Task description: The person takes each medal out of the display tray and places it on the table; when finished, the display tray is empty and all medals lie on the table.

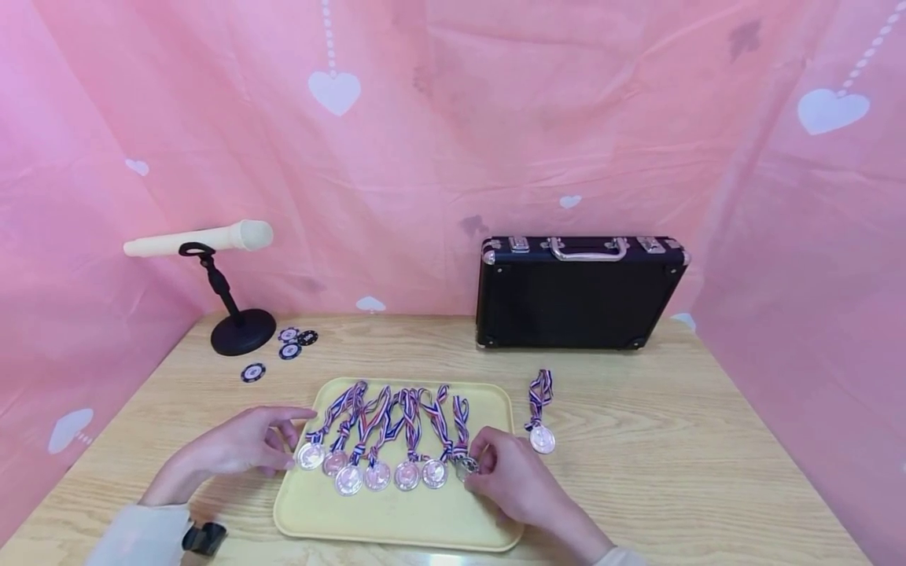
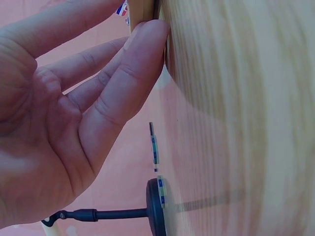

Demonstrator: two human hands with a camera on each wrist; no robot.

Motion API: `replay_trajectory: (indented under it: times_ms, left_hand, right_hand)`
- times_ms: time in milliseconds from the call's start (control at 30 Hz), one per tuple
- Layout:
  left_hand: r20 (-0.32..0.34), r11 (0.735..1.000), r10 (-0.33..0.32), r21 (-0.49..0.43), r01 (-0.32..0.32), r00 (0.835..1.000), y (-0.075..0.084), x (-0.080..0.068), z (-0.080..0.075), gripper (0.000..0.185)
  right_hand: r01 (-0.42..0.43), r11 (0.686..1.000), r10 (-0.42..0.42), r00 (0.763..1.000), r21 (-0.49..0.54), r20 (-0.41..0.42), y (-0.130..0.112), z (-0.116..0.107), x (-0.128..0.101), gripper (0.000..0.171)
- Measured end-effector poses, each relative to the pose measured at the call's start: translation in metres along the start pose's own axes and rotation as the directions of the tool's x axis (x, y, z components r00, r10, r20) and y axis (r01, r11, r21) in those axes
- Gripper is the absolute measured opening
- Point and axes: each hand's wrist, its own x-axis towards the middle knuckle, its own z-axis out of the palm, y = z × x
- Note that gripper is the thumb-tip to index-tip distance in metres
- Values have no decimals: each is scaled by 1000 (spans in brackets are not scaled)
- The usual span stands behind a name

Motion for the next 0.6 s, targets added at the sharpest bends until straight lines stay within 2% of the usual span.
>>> replay_trajectory:
  times_ms: [267, 400, 600]
  left_hand:
    - [22, 999, 39, -6, -39, 999, -1, -1, -1, 74]
    - [18, 999, 39, -4, -39, 999, -2, -1, -1, 74]
    - [20, 1000, 28, -9, -28, 999, -2, 0, -1, 75]
  right_hand:
    - [-45, 989, 39, 998, 139, 41, 5, -6, 1, 24]
    - [-70, 982, 69, 998, 175, 12, 6, -9, 3, 26]
    - [-79, 982, 89, 995, 170, -53, 9, -16, 7, 29]
